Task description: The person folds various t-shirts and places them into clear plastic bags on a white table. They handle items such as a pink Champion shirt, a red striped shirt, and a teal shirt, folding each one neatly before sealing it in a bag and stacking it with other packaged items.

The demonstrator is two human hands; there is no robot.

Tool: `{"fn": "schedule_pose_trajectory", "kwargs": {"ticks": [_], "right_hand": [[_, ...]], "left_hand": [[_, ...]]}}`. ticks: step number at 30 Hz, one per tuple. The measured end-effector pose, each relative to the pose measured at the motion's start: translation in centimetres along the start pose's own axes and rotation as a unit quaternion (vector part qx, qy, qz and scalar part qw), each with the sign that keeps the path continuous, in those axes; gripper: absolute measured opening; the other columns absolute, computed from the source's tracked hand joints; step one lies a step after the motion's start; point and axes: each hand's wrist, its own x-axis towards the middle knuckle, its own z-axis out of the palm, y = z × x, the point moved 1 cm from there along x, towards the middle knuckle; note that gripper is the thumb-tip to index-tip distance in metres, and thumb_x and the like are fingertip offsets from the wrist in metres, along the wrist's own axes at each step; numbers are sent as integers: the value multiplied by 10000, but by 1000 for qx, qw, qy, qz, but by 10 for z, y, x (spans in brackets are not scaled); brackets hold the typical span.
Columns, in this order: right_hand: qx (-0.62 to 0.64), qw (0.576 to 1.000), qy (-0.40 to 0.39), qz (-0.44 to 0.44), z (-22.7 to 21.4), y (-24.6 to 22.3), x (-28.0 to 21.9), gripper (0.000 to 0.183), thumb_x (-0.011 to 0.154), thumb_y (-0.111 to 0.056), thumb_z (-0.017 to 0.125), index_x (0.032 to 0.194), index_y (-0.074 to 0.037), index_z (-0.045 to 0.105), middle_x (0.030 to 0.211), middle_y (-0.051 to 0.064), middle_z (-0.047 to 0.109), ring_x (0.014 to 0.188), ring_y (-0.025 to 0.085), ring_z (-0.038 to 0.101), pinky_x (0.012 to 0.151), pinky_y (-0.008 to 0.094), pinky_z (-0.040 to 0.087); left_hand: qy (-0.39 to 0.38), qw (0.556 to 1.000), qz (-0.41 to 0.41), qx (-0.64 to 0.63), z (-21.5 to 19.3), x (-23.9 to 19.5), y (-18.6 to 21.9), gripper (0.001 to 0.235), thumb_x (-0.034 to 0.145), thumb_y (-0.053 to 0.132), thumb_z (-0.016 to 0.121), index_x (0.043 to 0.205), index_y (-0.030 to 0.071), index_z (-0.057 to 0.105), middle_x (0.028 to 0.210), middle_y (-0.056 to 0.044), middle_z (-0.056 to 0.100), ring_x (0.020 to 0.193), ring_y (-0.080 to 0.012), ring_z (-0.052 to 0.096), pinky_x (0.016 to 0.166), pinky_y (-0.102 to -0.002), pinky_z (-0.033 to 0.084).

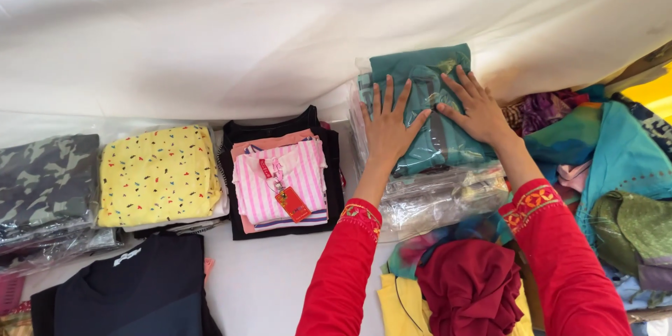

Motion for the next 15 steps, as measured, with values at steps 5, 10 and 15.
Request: {"fn": "schedule_pose_trajectory", "kwargs": {"ticks": [5,10,15], "right_hand": [[-12,999,-31,32,7,1,-3,765,933,-699,432,1607,-361,304,1735,36,147,1585,302,148,1215,606,170],[5,998,-44,36,14,5,-7,766,930,-707,435,1605,-365,317,1729,24,157,1579,308,150,1230,582,170],[17,999,-41,29,12,-1,-10,768,937,-706,436,1608,-348,322,1728,40,169,1579,325,156,1234,558,189]], "left_hand": [[-34,999,-20,-22,9,-2,-5,794,916,740,517,1588,341,382,1713,-62,241,1575,-361,199,1212,-678,135],[-38,999,-21,-31,13,-10,-7,795,904,738,541,1578,335,417,1701,-65,273,1577,-361,212,1222,-675,146],[-36,998,-22,-48,12,-16,-9,788,915,730,551,1581,333,416,1708,-69,270,1581,-361,210,1225,-669,151]]}}
